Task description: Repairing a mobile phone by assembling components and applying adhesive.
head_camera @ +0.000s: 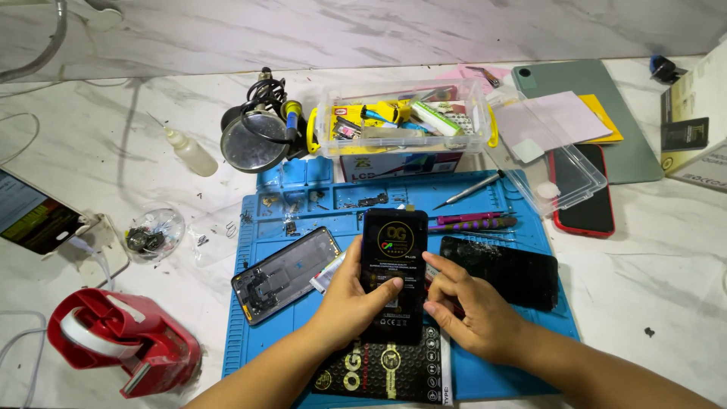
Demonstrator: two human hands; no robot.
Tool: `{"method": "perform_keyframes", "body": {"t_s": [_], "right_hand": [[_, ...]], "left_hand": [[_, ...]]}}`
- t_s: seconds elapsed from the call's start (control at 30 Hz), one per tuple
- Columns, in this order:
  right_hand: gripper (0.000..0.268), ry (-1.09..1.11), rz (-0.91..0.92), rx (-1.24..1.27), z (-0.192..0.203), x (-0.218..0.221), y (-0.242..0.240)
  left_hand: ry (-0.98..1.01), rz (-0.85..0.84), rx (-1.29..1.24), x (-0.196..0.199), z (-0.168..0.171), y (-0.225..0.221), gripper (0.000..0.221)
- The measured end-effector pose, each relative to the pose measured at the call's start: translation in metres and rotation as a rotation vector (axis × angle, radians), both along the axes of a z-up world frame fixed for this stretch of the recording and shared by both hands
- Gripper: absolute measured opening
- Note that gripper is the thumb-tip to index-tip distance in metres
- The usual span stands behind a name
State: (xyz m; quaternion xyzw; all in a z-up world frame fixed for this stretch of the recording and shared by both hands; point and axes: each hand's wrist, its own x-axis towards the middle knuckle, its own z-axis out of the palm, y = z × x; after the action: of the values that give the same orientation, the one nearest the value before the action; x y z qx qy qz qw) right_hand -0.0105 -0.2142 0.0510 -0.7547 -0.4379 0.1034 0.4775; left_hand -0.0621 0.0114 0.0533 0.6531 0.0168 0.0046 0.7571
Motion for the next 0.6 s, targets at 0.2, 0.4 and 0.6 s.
{"method": "perform_keyframes", "body": {"t_s": [0.2,0.4,0.6], "right_hand": [[0.074,-0.047,0.031,0.003,0.0028,0.0016,0.0006],[0.091,0.094,-0.075,-0.021,0.0005,-0.0021,0.0030],[0.100,0.090,-0.140,0.013,-0.0039,-0.0045,0.0025]], "left_hand": [[-0.028,0.007,0.057,-0.0008,-0.0015,-0.0009,0.075],[-0.008,0.023,0.018,-0.0030,0.0017,-0.0052,0.064],[-0.005,0.027,-0.020,-0.0027,-0.0009,-0.0051,0.071]]}}
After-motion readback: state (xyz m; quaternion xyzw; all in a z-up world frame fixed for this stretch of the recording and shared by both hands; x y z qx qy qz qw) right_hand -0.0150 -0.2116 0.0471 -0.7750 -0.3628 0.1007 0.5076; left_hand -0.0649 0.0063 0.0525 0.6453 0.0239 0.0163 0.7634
